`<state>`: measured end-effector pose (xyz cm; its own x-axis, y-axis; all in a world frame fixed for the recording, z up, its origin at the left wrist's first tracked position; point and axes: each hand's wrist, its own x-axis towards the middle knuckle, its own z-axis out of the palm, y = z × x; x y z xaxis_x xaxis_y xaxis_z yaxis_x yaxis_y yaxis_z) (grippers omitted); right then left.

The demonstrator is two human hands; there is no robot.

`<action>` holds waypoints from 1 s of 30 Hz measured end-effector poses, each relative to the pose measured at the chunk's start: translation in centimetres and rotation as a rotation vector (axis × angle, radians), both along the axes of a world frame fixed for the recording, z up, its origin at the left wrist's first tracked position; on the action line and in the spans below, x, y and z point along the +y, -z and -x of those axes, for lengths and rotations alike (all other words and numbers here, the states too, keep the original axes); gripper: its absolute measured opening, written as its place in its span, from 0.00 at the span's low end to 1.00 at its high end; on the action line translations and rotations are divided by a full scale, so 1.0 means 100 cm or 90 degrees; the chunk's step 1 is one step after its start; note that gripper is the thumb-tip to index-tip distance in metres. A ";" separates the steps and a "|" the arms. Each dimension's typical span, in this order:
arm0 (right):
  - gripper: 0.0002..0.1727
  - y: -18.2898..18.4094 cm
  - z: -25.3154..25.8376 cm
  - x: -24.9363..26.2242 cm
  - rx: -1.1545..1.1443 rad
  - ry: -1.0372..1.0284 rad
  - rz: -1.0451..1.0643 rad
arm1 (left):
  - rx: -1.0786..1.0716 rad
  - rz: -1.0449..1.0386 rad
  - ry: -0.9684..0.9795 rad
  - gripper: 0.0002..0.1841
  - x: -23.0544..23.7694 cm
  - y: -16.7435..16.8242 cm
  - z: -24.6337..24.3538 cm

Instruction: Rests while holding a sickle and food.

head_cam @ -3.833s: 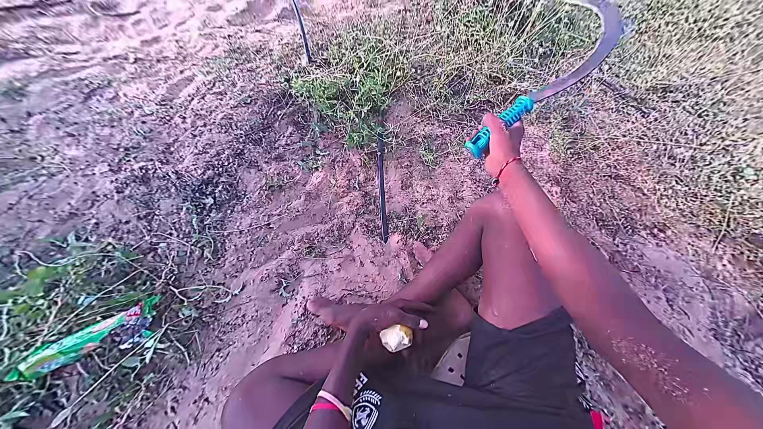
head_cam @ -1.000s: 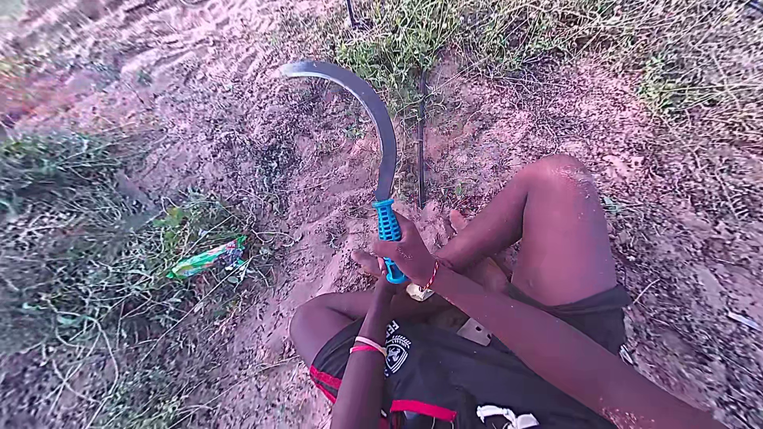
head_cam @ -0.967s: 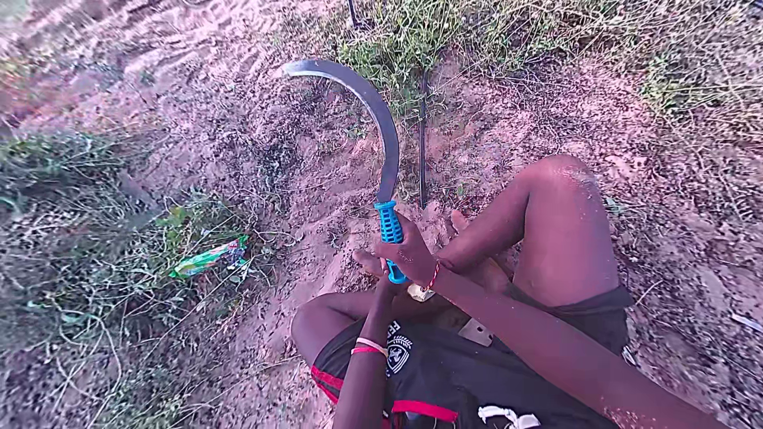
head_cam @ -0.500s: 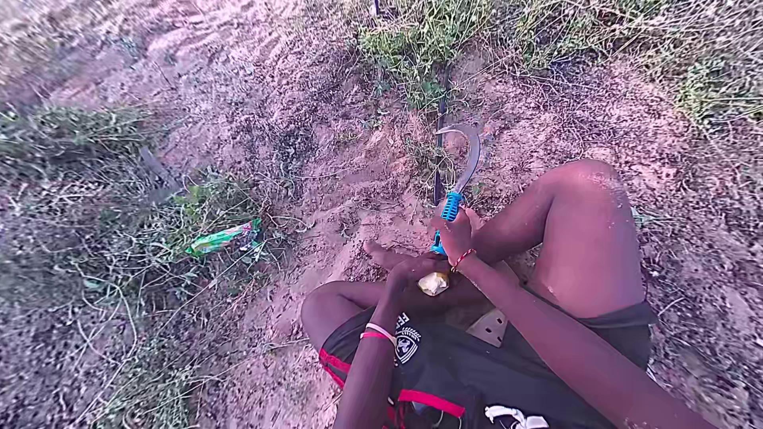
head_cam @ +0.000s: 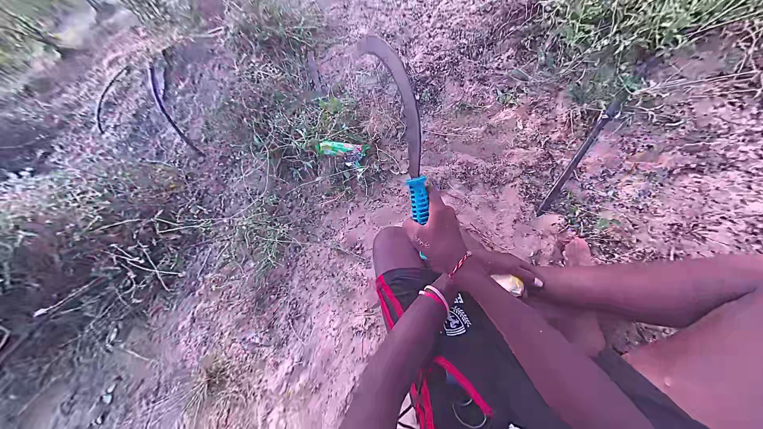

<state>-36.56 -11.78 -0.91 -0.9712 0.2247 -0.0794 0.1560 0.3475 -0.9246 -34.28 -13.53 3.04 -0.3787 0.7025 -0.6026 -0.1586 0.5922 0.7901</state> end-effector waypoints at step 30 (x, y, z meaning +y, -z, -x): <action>0.07 0.064 -0.093 0.137 -0.162 0.500 0.580 | -0.249 0.020 0.178 0.13 0.045 0.140 0.030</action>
